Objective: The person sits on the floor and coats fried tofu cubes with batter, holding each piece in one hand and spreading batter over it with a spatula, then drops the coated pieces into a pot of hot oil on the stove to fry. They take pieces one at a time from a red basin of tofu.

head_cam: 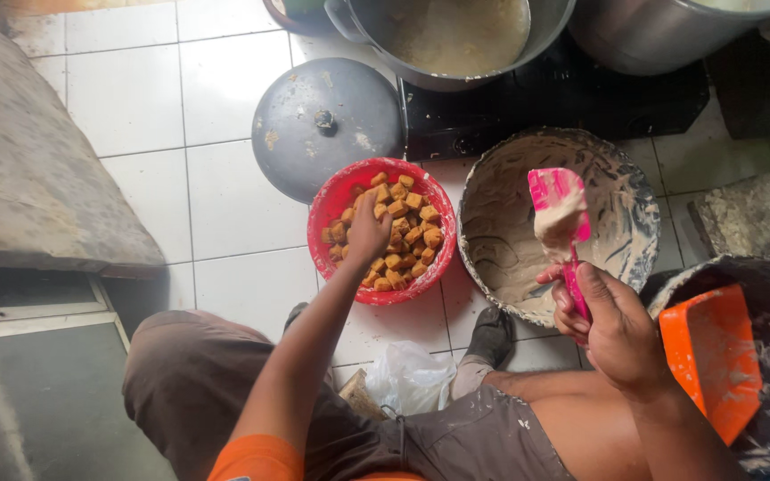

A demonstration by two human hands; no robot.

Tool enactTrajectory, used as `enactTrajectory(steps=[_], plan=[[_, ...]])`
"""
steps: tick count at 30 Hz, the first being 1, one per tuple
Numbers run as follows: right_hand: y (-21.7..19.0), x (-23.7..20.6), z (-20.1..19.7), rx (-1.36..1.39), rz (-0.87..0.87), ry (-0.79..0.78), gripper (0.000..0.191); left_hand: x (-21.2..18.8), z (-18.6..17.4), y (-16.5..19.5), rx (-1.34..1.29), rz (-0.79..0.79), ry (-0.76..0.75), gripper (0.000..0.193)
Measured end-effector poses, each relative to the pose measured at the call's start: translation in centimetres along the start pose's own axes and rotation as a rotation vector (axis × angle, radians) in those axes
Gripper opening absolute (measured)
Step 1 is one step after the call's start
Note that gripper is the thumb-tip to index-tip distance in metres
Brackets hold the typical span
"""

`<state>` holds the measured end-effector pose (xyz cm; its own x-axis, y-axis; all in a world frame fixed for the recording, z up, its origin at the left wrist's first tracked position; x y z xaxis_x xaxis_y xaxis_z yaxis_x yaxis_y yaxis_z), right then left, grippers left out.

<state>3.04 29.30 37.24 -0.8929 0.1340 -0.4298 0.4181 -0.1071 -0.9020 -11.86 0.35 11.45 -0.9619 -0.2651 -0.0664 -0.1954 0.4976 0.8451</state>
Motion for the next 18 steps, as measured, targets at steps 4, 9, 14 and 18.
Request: enactTrajectory(steps=[4,9,14,18], plan=[[-0.3,-0.2,0.0,0.103,0.038,0.033,0.046,-7.0,1.3,-8.2,0.552,0.120,-0.150,0.057],[-1.0,-0.3,0.0,0.228,-0.010,0.053,0.043,-9.5,1.1,-10.4,0.713,0.162,-0.321,0.041],[-1.2,-0.5,0.3,0.270,-0.075,0.038,0.041,-8.4,0.9,-8.4,0.625,0.108,-0.288,0.059],[-1.0,-0.7,0.4,0.273,-0.110,0.015,0.036,-8.6,2.6,-8.2,0.576,0.018,-0.245,0.038]])
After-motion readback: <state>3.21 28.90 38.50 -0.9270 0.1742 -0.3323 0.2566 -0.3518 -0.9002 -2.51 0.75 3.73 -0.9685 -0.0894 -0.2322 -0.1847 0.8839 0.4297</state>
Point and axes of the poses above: each hand's wrist, its own x-axis towards the middle knuckle, its own z-axis out of the palm, y = z × x, the point moved 1 cm from there along x, towards the middle knuckle, and after that the axes turned 10 degrees about y, right-handed, at the moved point
